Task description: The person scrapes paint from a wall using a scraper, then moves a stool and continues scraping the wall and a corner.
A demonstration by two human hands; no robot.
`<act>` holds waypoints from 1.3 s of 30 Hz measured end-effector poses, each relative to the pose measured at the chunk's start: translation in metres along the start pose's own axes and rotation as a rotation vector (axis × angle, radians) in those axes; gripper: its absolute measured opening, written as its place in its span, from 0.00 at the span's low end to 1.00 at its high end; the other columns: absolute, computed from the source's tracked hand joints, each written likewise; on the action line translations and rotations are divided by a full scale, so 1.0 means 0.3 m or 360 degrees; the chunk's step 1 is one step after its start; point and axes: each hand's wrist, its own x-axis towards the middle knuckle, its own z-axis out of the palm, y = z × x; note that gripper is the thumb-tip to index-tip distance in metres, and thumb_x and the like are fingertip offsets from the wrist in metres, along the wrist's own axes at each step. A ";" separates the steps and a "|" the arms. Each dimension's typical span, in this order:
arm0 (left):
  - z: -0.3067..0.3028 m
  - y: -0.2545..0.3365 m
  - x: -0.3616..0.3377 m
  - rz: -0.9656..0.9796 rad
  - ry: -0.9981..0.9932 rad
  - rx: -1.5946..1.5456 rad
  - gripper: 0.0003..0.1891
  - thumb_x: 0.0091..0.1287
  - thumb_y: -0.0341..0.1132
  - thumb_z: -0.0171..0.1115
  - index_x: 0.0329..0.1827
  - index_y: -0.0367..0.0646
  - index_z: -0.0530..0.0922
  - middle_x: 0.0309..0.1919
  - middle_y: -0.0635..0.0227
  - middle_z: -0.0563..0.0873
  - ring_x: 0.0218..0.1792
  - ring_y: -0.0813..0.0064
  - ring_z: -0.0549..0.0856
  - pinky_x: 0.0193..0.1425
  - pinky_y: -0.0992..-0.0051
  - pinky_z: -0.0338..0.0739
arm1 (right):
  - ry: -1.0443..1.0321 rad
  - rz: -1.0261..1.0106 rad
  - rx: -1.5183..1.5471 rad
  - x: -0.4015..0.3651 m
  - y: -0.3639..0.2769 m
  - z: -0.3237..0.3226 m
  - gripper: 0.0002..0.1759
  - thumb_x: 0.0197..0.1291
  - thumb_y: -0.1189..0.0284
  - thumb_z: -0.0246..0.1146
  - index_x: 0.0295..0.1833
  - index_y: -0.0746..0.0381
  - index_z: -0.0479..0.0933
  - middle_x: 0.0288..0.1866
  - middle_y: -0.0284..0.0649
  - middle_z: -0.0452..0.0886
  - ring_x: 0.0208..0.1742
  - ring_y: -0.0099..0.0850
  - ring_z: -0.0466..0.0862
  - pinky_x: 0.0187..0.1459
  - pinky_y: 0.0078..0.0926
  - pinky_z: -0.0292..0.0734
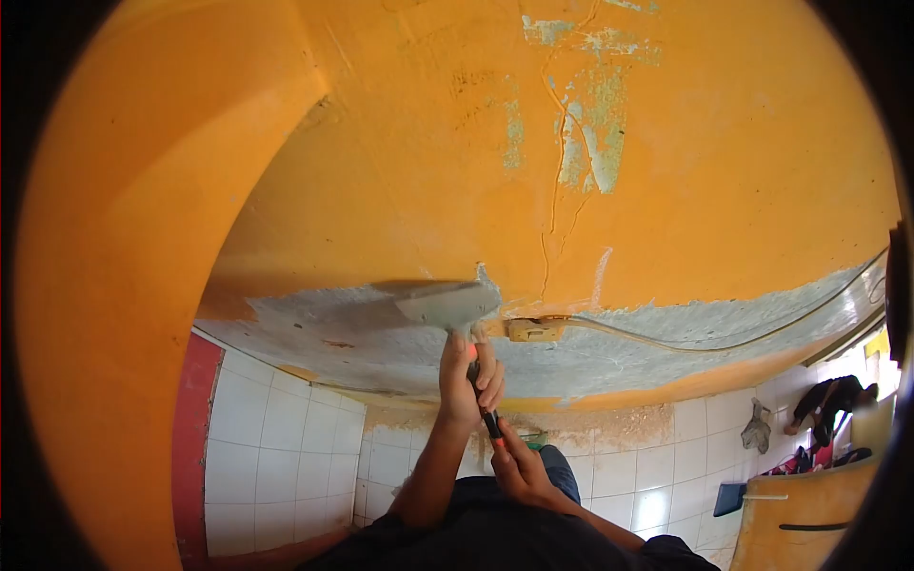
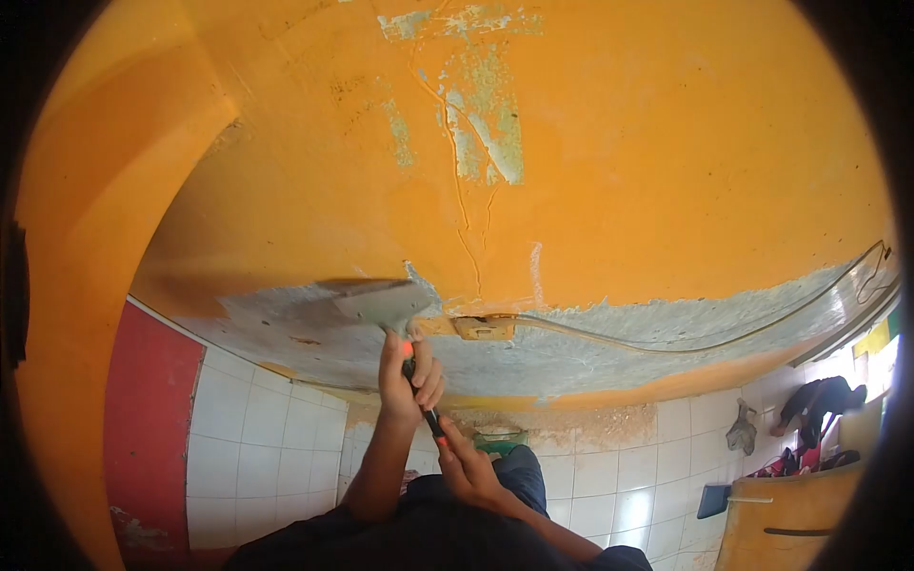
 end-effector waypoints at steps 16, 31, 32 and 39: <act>-0.033 0.039 0.047 -0.0186 -0.0343 -0.0397 0.22 0.75 0.60 0.39 0.38 0.52 0.69 0.15 0.79 0.61 0.08 0.85 0.56 0.09 0.82 0.53 | -0.0046 -0.0051 0.0188 0.035 -0.035 0.017 0.30 0.72 0.75 0.50 0.77 0.62 0.52 0.31 0.34 0.75 0.28 0.19 0.74 0.34 0.20 0.72; -0.001 0.042 0.027 -0.0207 -0.0153 -0.0247 0.23 0.74 0.62 0.38 0.38 0.52 0.68 0.16 0.80 0.61 0.09 0.86 0.56 0.10 0.83 0.51 | -0.0058 -0.0225 0.0113 0.043 -0.055 0.028 0.31 0.74 0.74 0.44 0.79 0.61 0.44 0.23 0.31 0.68 0.20 0.18 0.69 0.25 0.19 0.67; 0.015 0.064 0.038 -0.0187 -0.0182 -0.0241 0.23 0.74 0.63 0.38 0.38 0.52 0.67 0.16 0.80 0.61 0.09 0.86 0.55 0.10 0.83 0.50 | -0.0068 -0.0244 0.0059 0.042 -0.072 0.025 0.31 0.74 0.74 0.44 0.79 0.60 0.44 0.23 0.31 0.68 0.20 0.18 0.69 0.25 0.18 0.67; 0.024 0.068 0.033 -0.0202 -0.0070 -0.0207 0.24 0.73 0.63 0.39 0.37 0.52 0.68 0.16 0.80 0.61 0.09 0.86 0.55 0.09 0.82 0.49 | -0.0080 -0.0141 0.0063 0.022 -0.042 0.025 0.31 0.74 0.74 0.44 0.79 0.61 0.45 0.23 0.31 0.69 0.20 0.18 0.69 0.25 0.17 0.68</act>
